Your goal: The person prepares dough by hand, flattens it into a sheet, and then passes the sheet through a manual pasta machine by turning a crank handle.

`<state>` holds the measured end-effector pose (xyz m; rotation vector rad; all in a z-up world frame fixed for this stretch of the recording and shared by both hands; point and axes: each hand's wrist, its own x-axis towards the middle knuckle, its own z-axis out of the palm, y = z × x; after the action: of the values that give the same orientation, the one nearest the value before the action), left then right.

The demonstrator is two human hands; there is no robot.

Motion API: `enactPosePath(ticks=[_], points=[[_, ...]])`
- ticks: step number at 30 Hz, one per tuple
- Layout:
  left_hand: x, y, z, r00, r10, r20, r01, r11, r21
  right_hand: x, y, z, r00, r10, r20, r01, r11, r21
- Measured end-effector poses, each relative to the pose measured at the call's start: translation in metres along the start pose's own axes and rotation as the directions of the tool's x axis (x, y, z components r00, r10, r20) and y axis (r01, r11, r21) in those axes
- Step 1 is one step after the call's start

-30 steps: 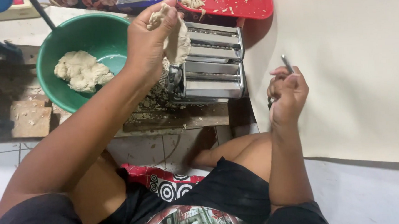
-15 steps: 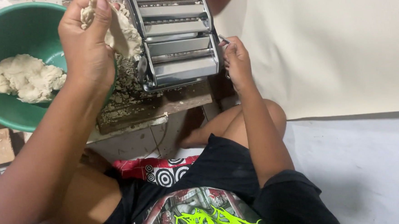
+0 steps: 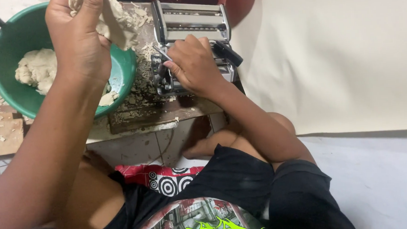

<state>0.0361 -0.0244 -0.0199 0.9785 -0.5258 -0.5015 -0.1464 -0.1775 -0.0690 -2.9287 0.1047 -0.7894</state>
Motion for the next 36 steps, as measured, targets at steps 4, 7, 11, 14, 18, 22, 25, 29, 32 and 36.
enactPosePath(ticks=[4,7,11,14,18,22,25,29,32,36], points=[[0.002,0.004,-0.007,0.999,0.040,-0.008,-0.040,0.999,-0.006,0.011,0.003,0.004,0.989,-0.021,0.149,0.013,0.998,0.055],[0.007,0.004,-0.011,0.999,-0.001,-0.034,0.000,1.000,-0.022,0.011,0.003,0.003,0.989,-0.006,0.150,-0.003,0.998,0.061],[0.010,0.001,-0.012,0.998,-0.022,-0.059,0.021,1.000,-0.013,0.007,0.008,0.006,0.988,0.003,0.157,-0.010,0.999,0.042],[0.007,0.003,-0.008,0.999,-0.022,-0.035,0.024,0.998,0.055,0.002,0.016,-0.045,0.975,0.178,0.134,-0.209,0.939,0.274],[0.005,0.007,0.000,1.000,-0.024,0.009,0.024,0.999,0.023,-0.031,0.038,-0.108,0.925,0.379,0.034,-0.352,0.819,0.453],[0.004,0.002,0.002,0.996,-0.089,-0.030,0.091,0.992,0.083,-0.077,0.071,-0.097,0.767,0.638,0.073,-0.624,0.713,0.318],[-0.001,-0.003,0.002,0.991,-0.127,-0.033,0.130,0.986,0.106,-0.112,0.086,-0.065,0.670,0.719,0.183,-0.728,0.590,0.349],[-0.007,0.001,0.007,0.989,-0.145,0.023,0.141,0.979,0.144,-0.109,0.074,-0.060,0.641,0.713,0.284,-0.739,0.472,0.481],[-0.004,-0.006,-0.001,0.992,-0.121,0.019,0.119,0.986,0.114,-0.107,0.073,-0.064,0.684,0.682,0.261,-0.686,0.478,0.549],[-0.004,-0.007,-0.004,0.992,-0.126,0.015,0.123,0.985,0.119,-0.112,0.067,-0.070,0.647,0.700,0.303,-0.741,0.481,0.469]])
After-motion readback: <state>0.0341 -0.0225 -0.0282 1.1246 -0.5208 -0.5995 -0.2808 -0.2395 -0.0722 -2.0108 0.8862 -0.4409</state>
